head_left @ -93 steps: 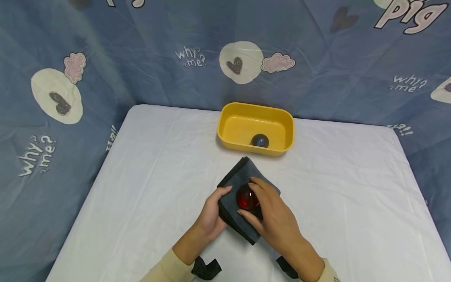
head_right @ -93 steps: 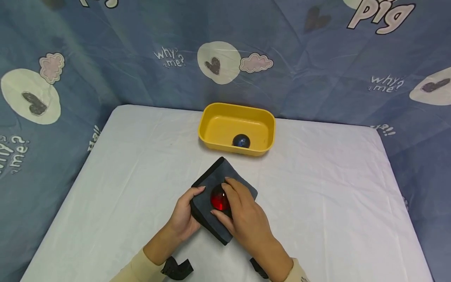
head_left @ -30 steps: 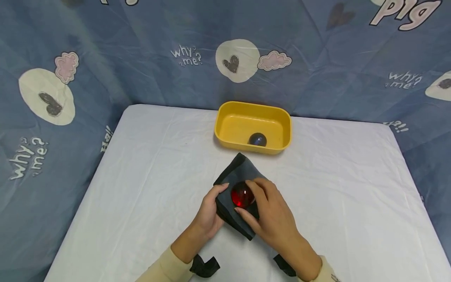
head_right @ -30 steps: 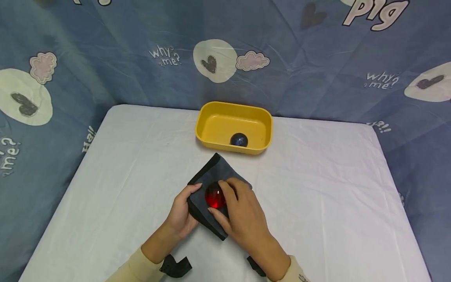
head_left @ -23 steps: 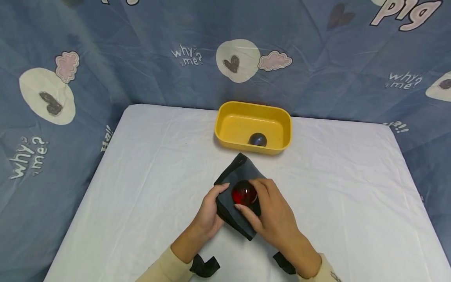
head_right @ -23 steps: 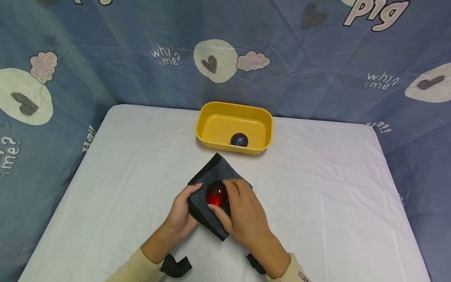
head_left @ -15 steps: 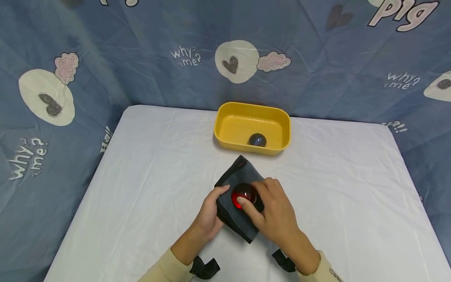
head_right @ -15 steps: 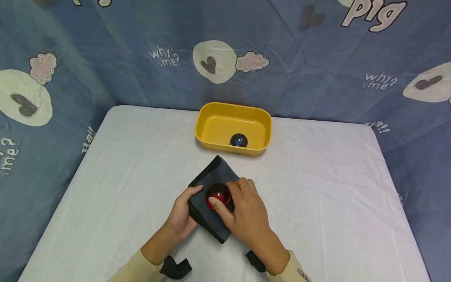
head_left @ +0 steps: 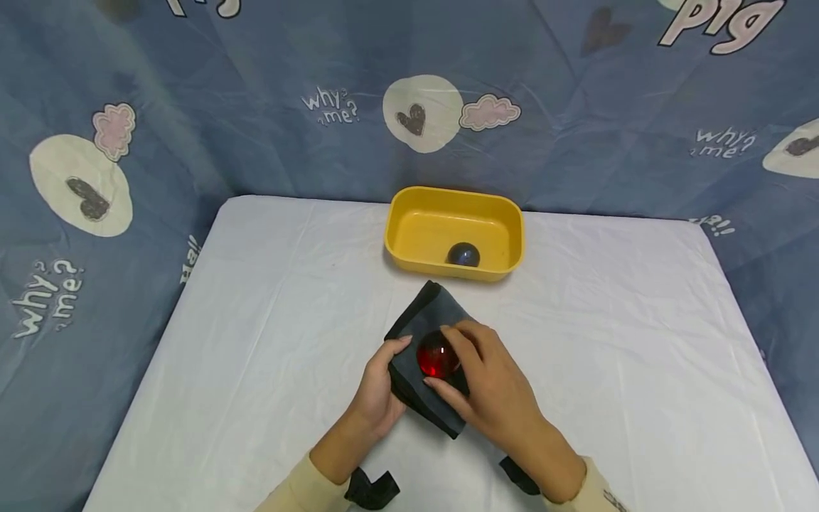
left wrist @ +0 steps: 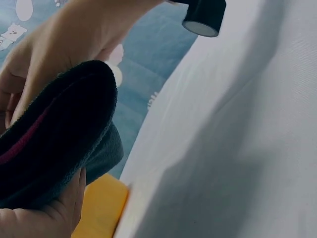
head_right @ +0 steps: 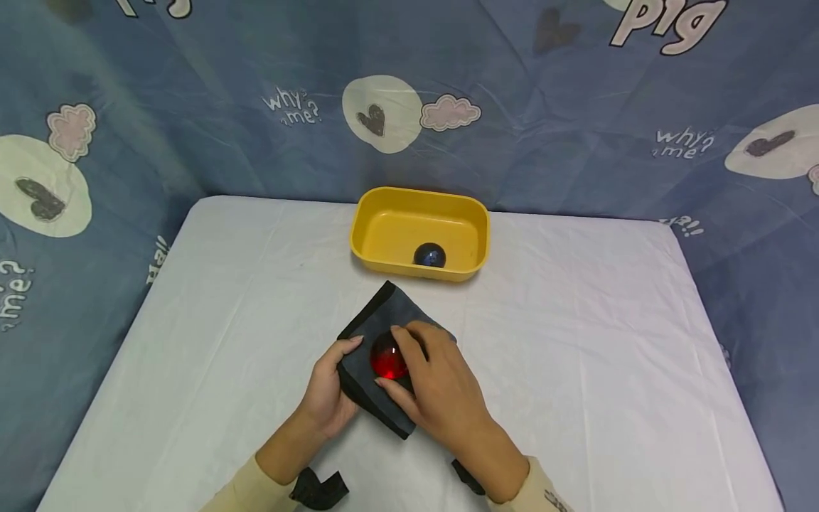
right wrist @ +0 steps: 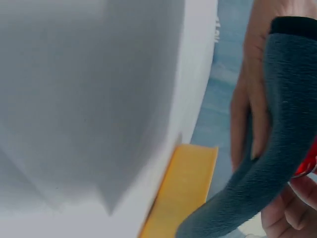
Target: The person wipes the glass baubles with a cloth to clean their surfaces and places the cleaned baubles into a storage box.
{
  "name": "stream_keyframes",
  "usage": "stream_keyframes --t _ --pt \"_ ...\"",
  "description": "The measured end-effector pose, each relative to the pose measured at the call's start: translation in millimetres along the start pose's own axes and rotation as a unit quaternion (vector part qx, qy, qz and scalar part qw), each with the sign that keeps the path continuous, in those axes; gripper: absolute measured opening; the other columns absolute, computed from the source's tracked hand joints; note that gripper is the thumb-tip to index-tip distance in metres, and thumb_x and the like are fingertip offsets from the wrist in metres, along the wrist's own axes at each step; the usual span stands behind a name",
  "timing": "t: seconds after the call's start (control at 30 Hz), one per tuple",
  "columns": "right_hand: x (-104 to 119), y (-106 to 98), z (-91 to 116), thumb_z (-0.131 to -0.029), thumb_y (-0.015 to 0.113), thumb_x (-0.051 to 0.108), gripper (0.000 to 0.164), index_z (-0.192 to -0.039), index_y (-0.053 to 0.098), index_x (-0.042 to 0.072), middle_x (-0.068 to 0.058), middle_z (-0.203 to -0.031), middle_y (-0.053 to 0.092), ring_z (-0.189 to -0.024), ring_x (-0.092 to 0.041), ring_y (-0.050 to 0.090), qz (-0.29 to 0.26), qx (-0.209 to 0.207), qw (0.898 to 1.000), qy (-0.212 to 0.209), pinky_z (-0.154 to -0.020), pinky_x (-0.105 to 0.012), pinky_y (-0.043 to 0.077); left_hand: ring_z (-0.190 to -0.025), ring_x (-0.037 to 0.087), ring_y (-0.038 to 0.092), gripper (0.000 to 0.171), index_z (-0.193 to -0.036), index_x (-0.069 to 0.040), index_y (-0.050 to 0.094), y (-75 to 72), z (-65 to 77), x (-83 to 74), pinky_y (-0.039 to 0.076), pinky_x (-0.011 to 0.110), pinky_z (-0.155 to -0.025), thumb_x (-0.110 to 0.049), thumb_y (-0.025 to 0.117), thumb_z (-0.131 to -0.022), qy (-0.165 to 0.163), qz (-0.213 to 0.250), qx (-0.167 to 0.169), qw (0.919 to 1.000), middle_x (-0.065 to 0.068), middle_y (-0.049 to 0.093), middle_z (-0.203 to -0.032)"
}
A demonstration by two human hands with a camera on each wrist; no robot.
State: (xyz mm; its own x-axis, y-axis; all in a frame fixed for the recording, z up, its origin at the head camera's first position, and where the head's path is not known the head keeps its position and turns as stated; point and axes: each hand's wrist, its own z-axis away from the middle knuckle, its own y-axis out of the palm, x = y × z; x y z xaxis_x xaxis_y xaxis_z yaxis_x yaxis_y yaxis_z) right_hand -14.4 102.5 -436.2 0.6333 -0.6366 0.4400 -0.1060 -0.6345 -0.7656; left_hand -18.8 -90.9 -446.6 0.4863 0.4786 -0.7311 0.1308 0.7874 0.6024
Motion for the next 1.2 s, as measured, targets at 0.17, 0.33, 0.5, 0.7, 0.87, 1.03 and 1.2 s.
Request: stream_keyframes --t 0.17,0.33,0.5,0.7,0.87,1.03,1.2 --pt "1 -1 -2 -0.089 0.086 0.035 0.064 -0.134 0.059 -0.002 -0.017 -0.124 0.058 -0.107 -0.028 0.063 -0.006 -0.005 1.000 0.006 -0.089 -0.041 0.059 -0.137 0.018 0.049 0.056 -0.157 0.000 0.029 1.2 1.7 -0.9 0.048 0.033 -0.108 -0.029 0.031 -0.109 0.008 0.009 0.002 0.9999 0.013 0.043 -0.152" --pt "0 -1 -5 -0.093 0.078 0.049 0.059 -0.125 0.066 0.000 -0.010 -0.115 0.063 -0.101 -0.022 0.064 -0.029 -0.017 0.999 0.039 -0.086 -0.038 0.059 -0.134 0.017 0.050 0.058 -0.159 0.000 0.026 1.7 3.2 -0.9 0.048 0.032 -0.107 -0.029 0.029 -0.109 -0.006 0.005 -0.002 1.0000 0.016 0.039 -0.153" --pt "-1 0 -6 -0.097 0.067 0.059 0.059 -0.111 0.071 0.002 -0.005 -0.103 0.066 -0.098 -0.021 0.060 -0.033 -0.027 0.997 0.070 -0.082 -0.037 0.057 -0.131 0.018 0.051 0.058 -0.159 0.000 0.027 2.9 3.6 -0.1 0.047 0.033 -0.109 -0.030 0.031 -0.109 -0.012 0.004 -0.005 0.9999 0.014 0.040 -0.150" --pt "2 -4 -8 -0.098 0.070 0.053 0.048 -0.098 0.075 0.005 0.000 -0.090 0.061 -0.089 -0.017 0.054 -0.031 -0.004 0.991 0.129 -0.071 -0.032 0.051 -0.127 0.017 0.053 0.058 -0.158 -0.001 0.028 5.1 6.0 0.0 0.049 0.033 -0.107 -0.030 0.032 -0.108 -0.020 0.004 -0.011 0.9997 0.011 0.043 -0.147" --pt "3 -9 -7 -0.091 0.077 0.055 0.060 -0.117 0.072 0.002 -0.002 -0.102 0.063 -0.097 -0.016 0.056 -0.035 0.028 0.990 0.137 -0.079 -0.034 0.054 -0.131 0.018 0.052 0.058 -0.158 -0.001 0.027 4.8 6.9 -1.2 0.049 0.034 -0.107 -0.030 0.031 -0.108 -0.024 0.001 -0.013 0.9996 0.014 0.041 -0.152" --pt "7 -12 -7 -0.082 0.089 0.046 0.083 -0.144 0.056 0.002 -0.014 -0.126 0.060 -0.112 -0.026 0.060 -0.018 0.020 0.998 0.063 -0.095 -0.043 0.056 -0.134 0.019 0.051 0.057 -0.156 0.001 0.030 5.3 4.2 -3.8 0.049 0.034 -0.107 -0.030 0.032 -0.108 -0.006 0.003 -0.014 0.9999 0.014 0.044 -0.150" --pt "10 -9 -7 -0.076 0.097 0.028 0.077 -0.137 0.058 0.001 -0.018 -0.123 0.059 -0.107 -0.031 0.061 0.018 0.006 1.000 0.025 -0.091 -0.045 0.057 -0.134 0.018 0.053 0.056 -0.155 0.001 0.033 5.5 1.6 -4.8 0.048 0.033 -0.108 -0.029 0.031 -0.108 -0.003 0.002 -0.014 0.9999 0.012 0.048 -0.148"
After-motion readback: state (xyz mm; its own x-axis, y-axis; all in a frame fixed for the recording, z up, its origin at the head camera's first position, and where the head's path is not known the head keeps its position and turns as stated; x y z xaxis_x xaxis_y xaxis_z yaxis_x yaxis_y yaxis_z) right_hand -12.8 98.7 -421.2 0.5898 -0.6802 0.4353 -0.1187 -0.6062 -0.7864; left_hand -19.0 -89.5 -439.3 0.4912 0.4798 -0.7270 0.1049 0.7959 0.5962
